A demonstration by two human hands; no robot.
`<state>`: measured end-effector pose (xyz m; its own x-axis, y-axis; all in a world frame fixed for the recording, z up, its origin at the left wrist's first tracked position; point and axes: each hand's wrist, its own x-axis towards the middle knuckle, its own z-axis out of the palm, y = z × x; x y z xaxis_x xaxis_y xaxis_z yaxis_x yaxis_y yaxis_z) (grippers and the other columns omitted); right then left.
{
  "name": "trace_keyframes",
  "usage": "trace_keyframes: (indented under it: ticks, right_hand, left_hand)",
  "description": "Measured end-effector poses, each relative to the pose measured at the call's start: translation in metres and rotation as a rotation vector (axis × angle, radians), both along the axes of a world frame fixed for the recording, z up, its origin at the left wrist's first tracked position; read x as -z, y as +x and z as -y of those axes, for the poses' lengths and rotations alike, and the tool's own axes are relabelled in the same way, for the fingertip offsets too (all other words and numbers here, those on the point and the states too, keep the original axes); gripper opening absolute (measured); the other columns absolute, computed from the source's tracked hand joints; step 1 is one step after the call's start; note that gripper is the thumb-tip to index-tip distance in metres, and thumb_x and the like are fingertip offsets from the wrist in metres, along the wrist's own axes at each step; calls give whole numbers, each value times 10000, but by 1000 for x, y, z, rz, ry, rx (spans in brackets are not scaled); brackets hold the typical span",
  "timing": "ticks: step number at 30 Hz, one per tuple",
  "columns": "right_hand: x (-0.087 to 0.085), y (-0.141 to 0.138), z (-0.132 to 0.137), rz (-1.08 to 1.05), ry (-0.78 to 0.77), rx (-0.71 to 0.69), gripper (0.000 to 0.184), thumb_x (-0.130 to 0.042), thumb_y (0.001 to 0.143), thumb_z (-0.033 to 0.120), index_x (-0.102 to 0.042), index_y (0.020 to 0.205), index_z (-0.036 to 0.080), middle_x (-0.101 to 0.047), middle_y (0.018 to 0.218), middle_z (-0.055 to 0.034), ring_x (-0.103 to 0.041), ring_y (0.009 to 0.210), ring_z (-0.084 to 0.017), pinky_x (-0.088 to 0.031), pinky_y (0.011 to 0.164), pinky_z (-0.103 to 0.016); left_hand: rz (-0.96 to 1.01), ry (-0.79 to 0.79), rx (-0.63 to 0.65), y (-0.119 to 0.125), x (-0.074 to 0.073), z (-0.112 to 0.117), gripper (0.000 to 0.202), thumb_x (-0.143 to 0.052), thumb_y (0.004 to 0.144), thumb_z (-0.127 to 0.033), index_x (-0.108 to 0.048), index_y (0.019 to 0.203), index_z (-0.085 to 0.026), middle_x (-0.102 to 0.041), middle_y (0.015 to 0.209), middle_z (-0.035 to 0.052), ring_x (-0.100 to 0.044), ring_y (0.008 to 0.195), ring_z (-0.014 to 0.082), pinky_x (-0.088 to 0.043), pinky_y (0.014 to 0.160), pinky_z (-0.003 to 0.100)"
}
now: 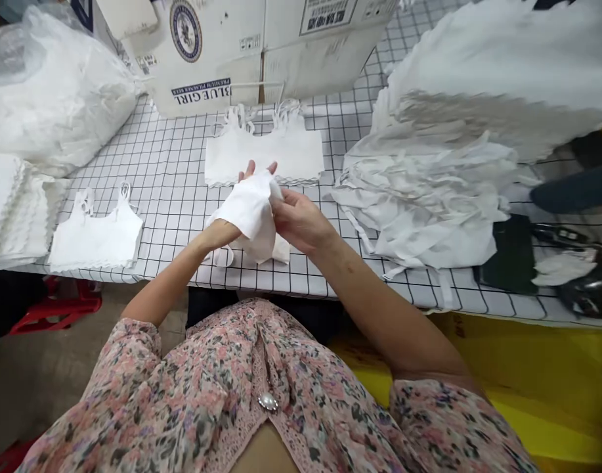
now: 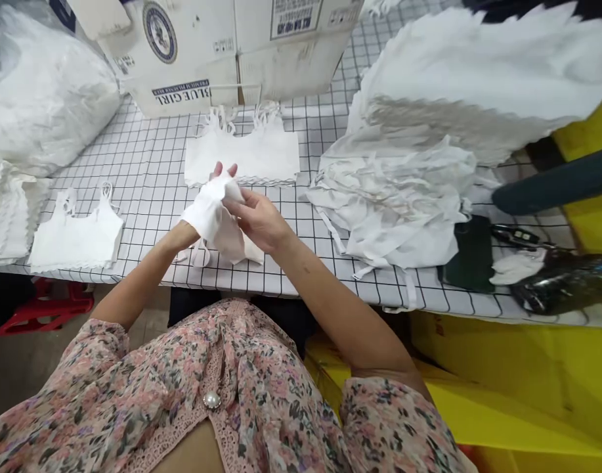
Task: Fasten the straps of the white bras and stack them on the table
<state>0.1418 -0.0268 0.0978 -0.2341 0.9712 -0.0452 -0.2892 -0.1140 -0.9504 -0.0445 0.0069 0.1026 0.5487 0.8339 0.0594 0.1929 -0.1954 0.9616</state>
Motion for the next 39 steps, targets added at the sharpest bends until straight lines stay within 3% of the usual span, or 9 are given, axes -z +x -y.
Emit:
trace_keyframes:
  ticks: [4,7,10,13,17,21,26,33,39]
  right_hand:
    - [-38,14,-22,81,80,85,533,-968,671,661,-666,861,265,-675,834,-4,-618,765,-172,-565,674,-312]
    - [-75,24,-35,236,163,-26,427,-974,699,571,-727,828,248,-685,787,-13,-577,689,-153,-467,555,-279]
    - [-109,20,-43,379,265,-220,393,-987,715,539,-776,753,210,-675,715,-29,-550,624,-130,-412,506,-273]
    - [-137,20,-48,464,330,-292,413,-1018,694,539,-803,719,188,-673,677,-37,-553,596,-120,-411,491,-269]
    - [-163,53,-49,519,317,-294,450,-1039,676,570,-817,765,189,-703,699,-39,-568,598,-123,-417,484,-258]
    - [-172,72,-42,548,327,-212,527,-1044,651,619,-822,832,177,-734,781,-43,-621,666,-124,-489,537,-244]
    - [-161,57,-40,461,246,-354,619,-1099,505,561,-815,880,158,-782,899,-62,-702,788,-150,-577,648,-258]
    - [-168,93,-36,354,197,-75,263,-1015,704,191,-773,771,113,-756,771,-19,-680,754,-86,-544,708,-223]
    - [-195,83,-7,483,229,136,168,-799,861,-42,-721,781,85,-689,659,73,-622,635,-23,-480,646,-223]
  left_hand:
    - [-132,-19,157,-49,-35,-14,390,-790,991,-509,-806,1241,-211,-817,1277,106,-754,1315,268,-637,1097,352]
    - [-190,-84,317,-69,-69,-23,335,-861,930,-533,-858,1007,-207,-846,984,99,-826,927,208,-676,837,301]
    - [131,39,61,-48,-89,-37,412,-745,1011,-628,-835,1069,-230,-840,1033,79,-818,1024,185,-651,891,289]
    - [206,-17,175,-15,-96,-52,650,-656,976,-825,-805,996,-193,-828,1001,90,-812,1022,215,-647,876,319]
    - [156,-42,226,-6,-109,-56,704,-917,673,-861,-763,806,-187,-764,814,45,-722,700,157,-556,615,270]
    - [153,-10,224,-8,-126,-46,663,-1001,620,-776,-781,810,-179,-721,776,39,-658,637,132,-474,551,263]
    - [66,97,292,-6,-140,-44,512,-1005,752,-616,-786,812,-158,-695,738,51,-633,644,124,-416,543,247]
    - [-36,74,112,-58,-143,-45,491,-1080,600,-504,-805,813,-159,-742,781,66,-689,645,144,-472,523,237]
    - [-55,103,20,-82,-161,-44,455,-1102,589,-343,-765,818,-140,-740,789,38,-762,755,182,-578,614,248]
